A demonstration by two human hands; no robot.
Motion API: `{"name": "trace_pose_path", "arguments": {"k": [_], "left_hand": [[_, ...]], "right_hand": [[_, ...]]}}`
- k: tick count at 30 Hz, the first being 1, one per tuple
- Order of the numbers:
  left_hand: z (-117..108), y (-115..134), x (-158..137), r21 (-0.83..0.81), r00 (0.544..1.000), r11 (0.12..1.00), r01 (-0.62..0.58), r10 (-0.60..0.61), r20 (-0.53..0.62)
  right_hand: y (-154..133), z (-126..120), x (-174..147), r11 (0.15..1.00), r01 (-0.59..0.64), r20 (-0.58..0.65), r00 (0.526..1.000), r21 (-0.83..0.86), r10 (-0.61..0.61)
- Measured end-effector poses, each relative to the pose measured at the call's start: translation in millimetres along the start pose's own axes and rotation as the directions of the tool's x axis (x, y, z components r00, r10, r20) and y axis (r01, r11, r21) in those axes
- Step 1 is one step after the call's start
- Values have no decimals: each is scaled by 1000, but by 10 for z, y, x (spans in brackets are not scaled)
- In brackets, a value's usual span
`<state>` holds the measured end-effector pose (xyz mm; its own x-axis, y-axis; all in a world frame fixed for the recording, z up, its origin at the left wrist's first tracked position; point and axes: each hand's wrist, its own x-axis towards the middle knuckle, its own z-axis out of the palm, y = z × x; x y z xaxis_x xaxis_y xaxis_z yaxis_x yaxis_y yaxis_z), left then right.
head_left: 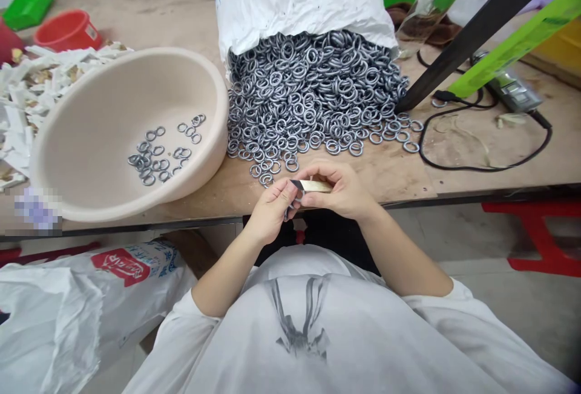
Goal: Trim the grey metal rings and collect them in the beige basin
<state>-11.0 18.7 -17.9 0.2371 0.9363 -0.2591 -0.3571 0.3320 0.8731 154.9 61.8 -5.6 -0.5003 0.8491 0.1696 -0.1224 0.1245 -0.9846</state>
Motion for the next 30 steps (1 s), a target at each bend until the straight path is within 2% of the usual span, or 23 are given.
{"name": "trace_pose_path", "arguments": {"k": [2,4,8,13,16,18,22,23,25,28,30], "left_hand": [[20,-41,17,6,996,997,-77,77,-42],[48,-55,21,-25,990,994,-105,102,-100],[65,-39,4,-77,981,991,-109,95,-171],[-32,-76,10,25,983,991,-132,134,-126],[-51,-92,-2,58,982,990,-132,138,-127],[-31,-74,-24,46,984,993,-111,117,-138],[30,7,-61,-21,989,994,-112,109,-100],[42,27,-65,-42,989,992,-118,114,-89],[57,59,-65,-80,989,990,-119,111,-98],[71,80,-55,-110,986,989,-94,76,-151],[79,82,-48,-119,984,990,-82,61,-166]], "right_hand": [[69,128,-19,983,-84,-33,995,165,90],[141,258,-30,958,-110,-71,989,265,133],[215,362,-27,990,-26,-197,979,138,53],[161,301,-20,992,52,-196,978,-111,-73],[135,324,-26,979,86,-238,963,-184,-129],[138,348,-17,985,74,-260,959,-154,-112],[143,314,13,999,-32,-262,965,-40,20],[135,292,8,996,-33,-271,963,-81,10],[106,257,-30,961,15,-250,964,-276,-87],[57,257,-121,815,100,-115,973,-571,-201],[36,283,-165,739,118,-76,972,-664,-223]]}}
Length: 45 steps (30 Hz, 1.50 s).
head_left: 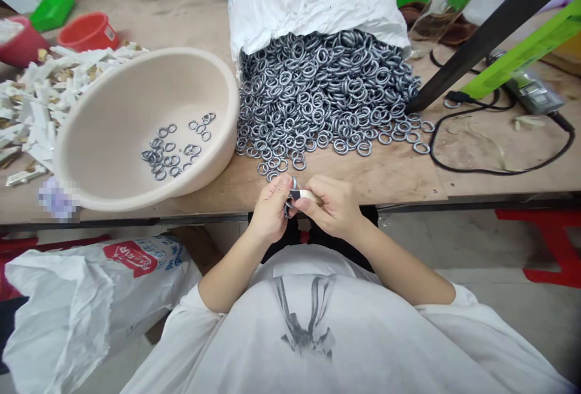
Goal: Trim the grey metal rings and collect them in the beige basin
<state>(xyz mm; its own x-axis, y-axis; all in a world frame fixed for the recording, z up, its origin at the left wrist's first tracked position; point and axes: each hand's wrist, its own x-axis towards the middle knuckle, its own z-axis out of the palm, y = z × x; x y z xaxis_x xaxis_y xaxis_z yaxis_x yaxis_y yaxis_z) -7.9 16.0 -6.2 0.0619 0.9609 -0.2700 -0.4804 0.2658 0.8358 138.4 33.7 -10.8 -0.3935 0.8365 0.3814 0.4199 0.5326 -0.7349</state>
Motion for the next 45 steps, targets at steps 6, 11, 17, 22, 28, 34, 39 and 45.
{"name": "trace_pose_path", "arguments": {"k": [6,11,17,22,28,34,39,45], "left_hand": [[23,0,-22,-17,1000,1000,18,-18,6],[-8,-9,-18,-26,999,999,20,-19,48],[-88,-27,-27,-24,992,998,65,-62,113],[-201,-6,-113,63,965,998,1,-17,261],[-445,114,-23,79,997,995,-64,60,55],[-289,70,72,8,999,1000,8,-7,-35],[6,-110,80,-53,998,998,-24,21,-55],[35,-105,45,-47,999,998,-40,40,0]], "right_hand": [[-26,-2,7,998,23,-4,1000,-58,-24],[-37,-9,-5,999,11,15,1000,-34,-11],[123,65,67,994,-85,54,995,64,82],[338,81,340,940,-249,-23,968,-233,251],[336,103,487,829,-238,57,950,-507,307],[217,21,334,857,-361,57,929,367,366],[-52,208,106,508,-412,158,869,756,469],[38,184,118,654,-288,0,915,700,403]]}}
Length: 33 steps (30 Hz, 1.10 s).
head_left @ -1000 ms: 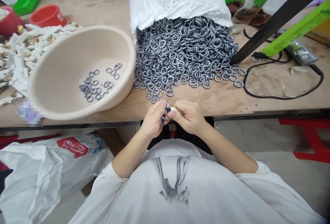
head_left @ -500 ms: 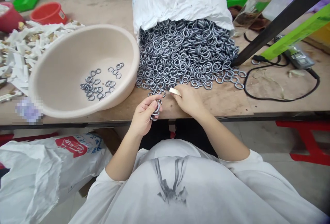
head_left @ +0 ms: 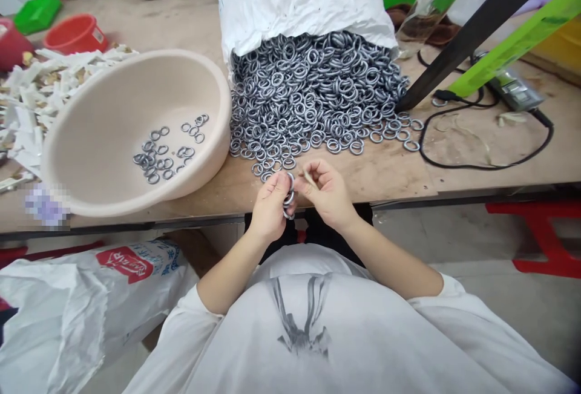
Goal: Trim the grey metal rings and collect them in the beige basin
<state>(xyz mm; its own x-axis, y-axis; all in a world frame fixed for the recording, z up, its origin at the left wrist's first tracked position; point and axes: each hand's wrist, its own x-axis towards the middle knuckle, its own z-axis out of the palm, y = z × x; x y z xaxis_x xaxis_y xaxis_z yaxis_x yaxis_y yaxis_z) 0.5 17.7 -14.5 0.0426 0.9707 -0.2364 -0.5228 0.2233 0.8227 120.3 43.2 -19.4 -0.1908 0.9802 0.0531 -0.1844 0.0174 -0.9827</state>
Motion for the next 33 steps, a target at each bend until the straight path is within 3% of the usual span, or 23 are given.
{"name": "trace_pose_path", "arguments": {"k": [3,6,9,12,19,24,26,28,30,31,33], "left_hand": [[-2,56,-19,-20,996,996,88,-87,23],[24,78,-36,-66,991,989,136,-137,-8],[59,72,-44,-101,987,983,151,-156,-48],[82,61,-44,-116,987,983,144,-152,-58],[51,80,-51,-80,992,991,105,-110,-57],[-8,60,-28,-53,990,989,139,-139,0],[-20,34,-54,-18,988,988,153,-152,39],[-28,44,-131,34,976,981,191,-193,96],[-48,149,-246,101,973,979,179,-191,127],[-69,253,-304,137,986,985,108,-123,110],[-147,561,-383,276,984,944,-178,178,28]], "right_hand": [[-45,-155,26,923,230,78,973,-309,-216],[-80,-229,-37,705,427,240,904,-566,-354],[-78,-221,-107,527,520,308,844,-672,-439],[-72,-208,-126,455,535,328,826,-712,-458],[-93,-225,-106,467,545,363,828,-696,-427],[-30,-221,-62,556,537,349,841,-634,-414],[-5,-275,13,631,470,282,881,-617,-380],[5,-362,117,705,338,136,935,-623,-327],[1,-438,222,725,190,-10,965,-662,-262],[-4,-456,266,706,138,-44,972,-694,-233],[-11,-432,333,624,104,-14,983,-774,-182]]}}
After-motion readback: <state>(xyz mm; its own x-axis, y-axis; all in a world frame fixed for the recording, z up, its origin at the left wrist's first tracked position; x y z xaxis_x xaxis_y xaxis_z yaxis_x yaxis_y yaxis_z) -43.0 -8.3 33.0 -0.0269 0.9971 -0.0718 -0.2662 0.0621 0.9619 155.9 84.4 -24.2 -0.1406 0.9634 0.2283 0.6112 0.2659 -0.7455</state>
